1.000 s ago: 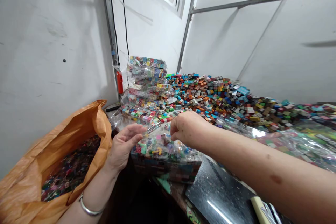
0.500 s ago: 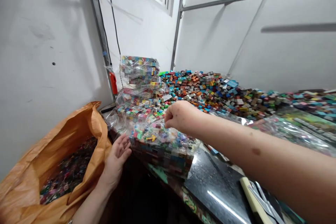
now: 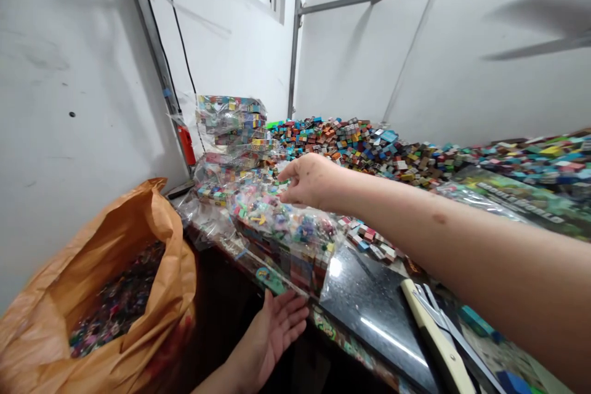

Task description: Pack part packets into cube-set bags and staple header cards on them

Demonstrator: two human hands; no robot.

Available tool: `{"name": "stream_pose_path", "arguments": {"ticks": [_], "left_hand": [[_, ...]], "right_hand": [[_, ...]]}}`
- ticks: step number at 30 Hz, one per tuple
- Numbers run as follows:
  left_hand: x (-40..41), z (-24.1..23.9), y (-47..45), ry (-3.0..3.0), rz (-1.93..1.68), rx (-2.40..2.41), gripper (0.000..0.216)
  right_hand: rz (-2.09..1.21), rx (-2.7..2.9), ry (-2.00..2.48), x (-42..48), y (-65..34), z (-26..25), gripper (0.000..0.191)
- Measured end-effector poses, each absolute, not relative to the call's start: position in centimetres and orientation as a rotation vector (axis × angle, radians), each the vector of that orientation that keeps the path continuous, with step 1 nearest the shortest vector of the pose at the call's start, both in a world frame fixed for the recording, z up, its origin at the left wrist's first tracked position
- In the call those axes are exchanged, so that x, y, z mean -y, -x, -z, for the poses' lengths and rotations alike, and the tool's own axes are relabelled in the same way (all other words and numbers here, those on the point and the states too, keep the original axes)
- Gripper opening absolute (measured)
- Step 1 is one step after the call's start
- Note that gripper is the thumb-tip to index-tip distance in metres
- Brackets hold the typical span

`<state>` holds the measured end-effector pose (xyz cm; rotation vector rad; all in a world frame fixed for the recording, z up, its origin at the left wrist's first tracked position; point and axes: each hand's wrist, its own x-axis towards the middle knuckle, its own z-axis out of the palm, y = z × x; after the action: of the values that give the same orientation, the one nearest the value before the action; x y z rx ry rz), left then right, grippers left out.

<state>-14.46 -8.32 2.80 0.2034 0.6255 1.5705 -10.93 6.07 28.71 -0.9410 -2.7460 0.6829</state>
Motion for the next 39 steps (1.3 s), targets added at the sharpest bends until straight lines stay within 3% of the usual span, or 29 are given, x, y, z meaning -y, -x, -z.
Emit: {"name": "stream_pose_path", "arguments": {"ticks": [3,10,17,25,30,35,36,39], "left_hand": [[6.4,-4.3,14.3,-0.227,-1.643,-0.514,0.062],[4.8,-6.6,16.8,-0.321,-1.71,-0.707,0.052],[3.6,-7.6,22.5,-0.601,-1.468,-1.2,0.041],[1.5,-7.0,25.2,-1.166,-1.45,-1.955,0.02],[3.2,-8.6,18.4,-1.654,-1.596,-1.853,0.041],[5.1,-7.1,8.9,-2.083,-1.173,-1.373,0.1],[5.1,-6.4,8.1,-2.106,-1.136,-1.379,0.099],[4.5,-4.7,8.1,-2.3,-1.046,-1.478,0.066]], "right_hand": [[-0.789,2.597,0.94,-6.6,9.9,-29.0,0.029],[-1.194,2.19,1.076,-6.5,4.9,-27.3,0.048],[-1.561,1.772,1.194,-6.5,0.2,-19.0,0.024],[-1.617,1.517,1.275,-4.6,-1.8,-11.5,0.019],[-1.669,1.323,1.299,-4.0,-2.5,-9.7,0.026],[-1.667,1.266,1.276,-4.1,-3.3,-8.8,0.033],[-1.68,1.246,1.267,-4.1,-3.5,-8.7,0.034],[-1.726,1.175,1.245,-4.0,-3.9,-8.2,0.035]]}}
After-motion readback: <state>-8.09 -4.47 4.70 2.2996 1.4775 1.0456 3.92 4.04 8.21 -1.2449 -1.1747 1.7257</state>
